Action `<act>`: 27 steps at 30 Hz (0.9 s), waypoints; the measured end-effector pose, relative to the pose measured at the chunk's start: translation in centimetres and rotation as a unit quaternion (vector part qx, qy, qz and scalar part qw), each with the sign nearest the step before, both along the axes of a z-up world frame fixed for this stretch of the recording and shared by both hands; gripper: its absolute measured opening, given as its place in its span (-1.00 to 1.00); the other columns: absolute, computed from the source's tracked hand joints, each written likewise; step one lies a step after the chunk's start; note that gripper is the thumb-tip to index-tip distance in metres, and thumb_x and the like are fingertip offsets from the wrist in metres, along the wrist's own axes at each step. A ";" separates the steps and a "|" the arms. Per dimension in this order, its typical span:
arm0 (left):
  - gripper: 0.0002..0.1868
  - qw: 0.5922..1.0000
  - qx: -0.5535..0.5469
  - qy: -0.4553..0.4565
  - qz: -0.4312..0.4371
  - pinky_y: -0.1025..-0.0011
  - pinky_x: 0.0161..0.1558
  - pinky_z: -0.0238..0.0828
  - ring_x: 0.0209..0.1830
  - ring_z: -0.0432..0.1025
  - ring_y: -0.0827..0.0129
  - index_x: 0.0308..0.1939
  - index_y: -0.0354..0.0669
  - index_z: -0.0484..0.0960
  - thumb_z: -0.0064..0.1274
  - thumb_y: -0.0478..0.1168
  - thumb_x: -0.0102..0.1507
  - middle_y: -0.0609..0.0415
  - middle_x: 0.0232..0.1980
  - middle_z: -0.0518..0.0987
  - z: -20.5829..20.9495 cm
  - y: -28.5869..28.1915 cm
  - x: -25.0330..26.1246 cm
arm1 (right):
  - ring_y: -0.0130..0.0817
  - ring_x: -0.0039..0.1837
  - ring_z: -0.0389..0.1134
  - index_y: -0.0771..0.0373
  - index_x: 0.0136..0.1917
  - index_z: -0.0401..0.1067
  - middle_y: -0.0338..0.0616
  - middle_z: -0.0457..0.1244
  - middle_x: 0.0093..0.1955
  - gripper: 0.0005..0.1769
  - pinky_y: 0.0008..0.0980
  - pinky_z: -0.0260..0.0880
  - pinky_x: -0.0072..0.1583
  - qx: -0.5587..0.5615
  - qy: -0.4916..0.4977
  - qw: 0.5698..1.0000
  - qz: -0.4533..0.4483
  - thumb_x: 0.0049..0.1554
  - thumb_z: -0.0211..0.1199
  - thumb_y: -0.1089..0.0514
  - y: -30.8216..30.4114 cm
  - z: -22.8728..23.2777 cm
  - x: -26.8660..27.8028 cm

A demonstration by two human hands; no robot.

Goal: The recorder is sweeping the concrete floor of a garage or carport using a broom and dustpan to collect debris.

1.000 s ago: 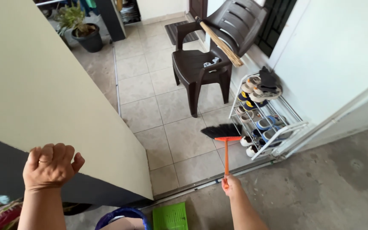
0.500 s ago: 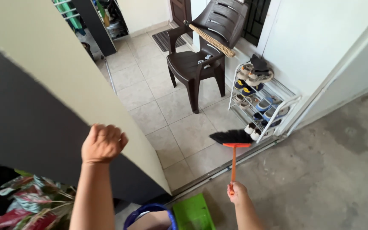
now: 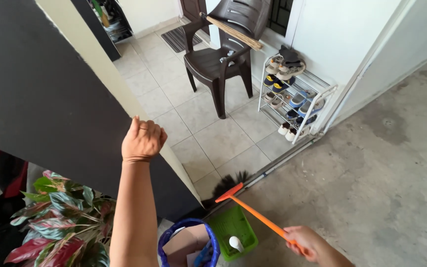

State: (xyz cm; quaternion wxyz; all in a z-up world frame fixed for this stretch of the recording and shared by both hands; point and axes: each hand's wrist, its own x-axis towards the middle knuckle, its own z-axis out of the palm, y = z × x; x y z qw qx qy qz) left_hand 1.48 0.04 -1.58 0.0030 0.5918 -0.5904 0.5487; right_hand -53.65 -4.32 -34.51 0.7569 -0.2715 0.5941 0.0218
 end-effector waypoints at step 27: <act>-0.73 1.000 -0.017 -0.009 -0.024 0.16 0.44 0.19 -0.01 0.36 0.24 -0.35 -0.07 0.63 0.03 -0.02 0.33 0.11 -0.25 0.56 -0.3 0.1 0.3 | -0.36 -0.49 0.10 0.04 0.37 0.51 -0.11 0.22 -0.41 -0.58 -0.31 0.06 -0.45 -0.149 0.155 0.964 0.156 0.24 0.17 0.12 -5.5 -0.9 -11.5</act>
